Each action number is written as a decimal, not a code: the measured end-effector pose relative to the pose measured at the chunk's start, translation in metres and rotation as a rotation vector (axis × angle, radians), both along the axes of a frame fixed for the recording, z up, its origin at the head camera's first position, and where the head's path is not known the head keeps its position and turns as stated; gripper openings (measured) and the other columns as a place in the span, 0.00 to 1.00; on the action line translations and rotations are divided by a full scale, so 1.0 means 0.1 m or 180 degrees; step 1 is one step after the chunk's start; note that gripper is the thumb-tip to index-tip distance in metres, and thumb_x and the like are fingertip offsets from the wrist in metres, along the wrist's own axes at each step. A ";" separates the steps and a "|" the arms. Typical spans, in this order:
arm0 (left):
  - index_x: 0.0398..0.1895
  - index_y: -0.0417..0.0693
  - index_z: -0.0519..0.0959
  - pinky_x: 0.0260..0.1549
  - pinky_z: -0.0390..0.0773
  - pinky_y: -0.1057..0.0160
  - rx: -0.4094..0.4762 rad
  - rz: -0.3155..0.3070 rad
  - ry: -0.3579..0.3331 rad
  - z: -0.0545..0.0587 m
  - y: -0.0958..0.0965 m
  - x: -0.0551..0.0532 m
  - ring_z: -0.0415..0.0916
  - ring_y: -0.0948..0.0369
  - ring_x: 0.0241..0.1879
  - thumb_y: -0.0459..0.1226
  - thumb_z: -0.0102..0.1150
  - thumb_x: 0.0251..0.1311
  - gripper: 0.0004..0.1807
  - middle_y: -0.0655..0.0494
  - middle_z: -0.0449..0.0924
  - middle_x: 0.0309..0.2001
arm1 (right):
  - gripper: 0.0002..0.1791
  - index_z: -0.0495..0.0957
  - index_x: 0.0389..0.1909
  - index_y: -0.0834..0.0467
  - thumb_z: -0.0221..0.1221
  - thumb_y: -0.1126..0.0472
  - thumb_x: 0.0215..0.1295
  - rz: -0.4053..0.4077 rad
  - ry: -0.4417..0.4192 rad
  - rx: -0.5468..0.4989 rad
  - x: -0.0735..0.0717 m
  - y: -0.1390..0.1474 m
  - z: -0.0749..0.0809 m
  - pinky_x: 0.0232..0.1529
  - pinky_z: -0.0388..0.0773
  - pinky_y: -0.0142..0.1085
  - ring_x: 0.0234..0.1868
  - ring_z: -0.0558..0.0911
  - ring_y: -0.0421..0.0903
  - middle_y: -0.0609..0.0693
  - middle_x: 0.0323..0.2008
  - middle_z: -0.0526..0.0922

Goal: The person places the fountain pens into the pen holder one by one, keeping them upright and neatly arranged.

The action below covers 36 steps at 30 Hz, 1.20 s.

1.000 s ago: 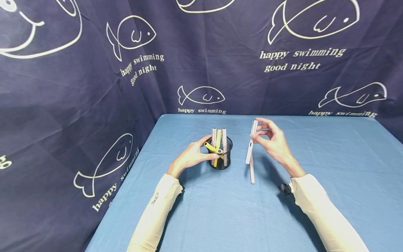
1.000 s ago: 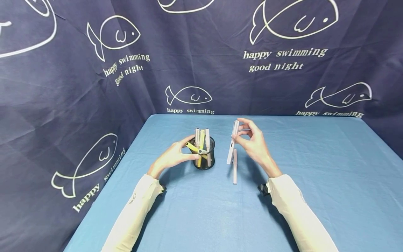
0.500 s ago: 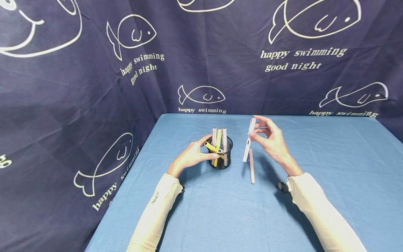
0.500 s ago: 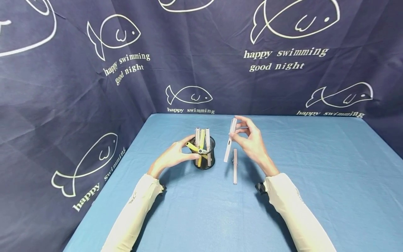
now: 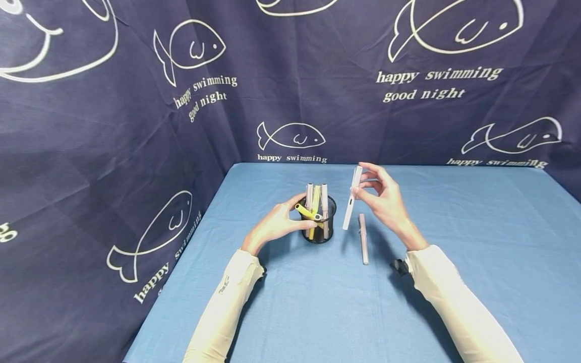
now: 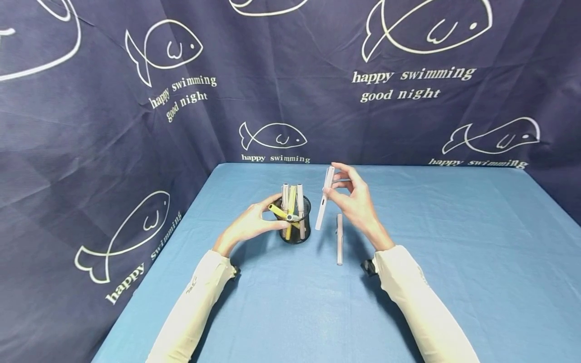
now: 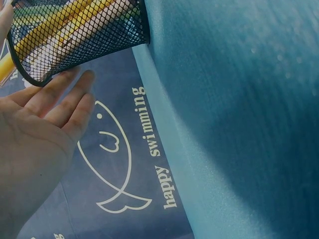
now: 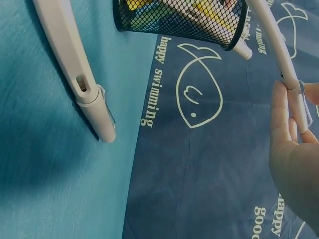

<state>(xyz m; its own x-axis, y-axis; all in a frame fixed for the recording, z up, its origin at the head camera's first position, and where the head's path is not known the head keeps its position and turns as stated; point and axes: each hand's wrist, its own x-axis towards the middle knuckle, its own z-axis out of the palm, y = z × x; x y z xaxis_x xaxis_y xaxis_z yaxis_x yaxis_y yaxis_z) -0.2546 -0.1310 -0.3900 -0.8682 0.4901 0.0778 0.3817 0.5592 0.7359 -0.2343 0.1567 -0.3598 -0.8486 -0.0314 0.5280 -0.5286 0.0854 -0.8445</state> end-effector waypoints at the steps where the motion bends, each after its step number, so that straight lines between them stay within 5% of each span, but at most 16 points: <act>1: 0.81 0.62 0.62 0.68 0.67 0.51 -0.0001 0.0004 0.0006 0.00 0.00 0.00 0.64 0.57 0.72 0.62 0.71 0.56 0.50 0.51 0.68 0.74 | 0.33 0.72 0.69 0.67 0.64 0.80 0.62 -0.0002 0.0006 -0.0015 0.00 -0.01 0.00 0.43 0.81 0.28 0.42 0.82 0.42 0.59 0.47 0.76; 36: 0.81 0.64 0.61 0.67 0.68 0.50 -0.0030 0.0021 -0.0032 -0.01 -0.01 -0.01 0.64 0.56 0.72 0.63 0.70 0.56 0.50 0.53 0.66 0.75 | 0.33 0.71 0.69 0.68 0.63 0.82 0.61 -0.0150 0.0101 -0.0143 -0.09 -0.18 0.07 0.44 0.80 0.26 0.41 0.82 0.40 0.60 0.47 0.77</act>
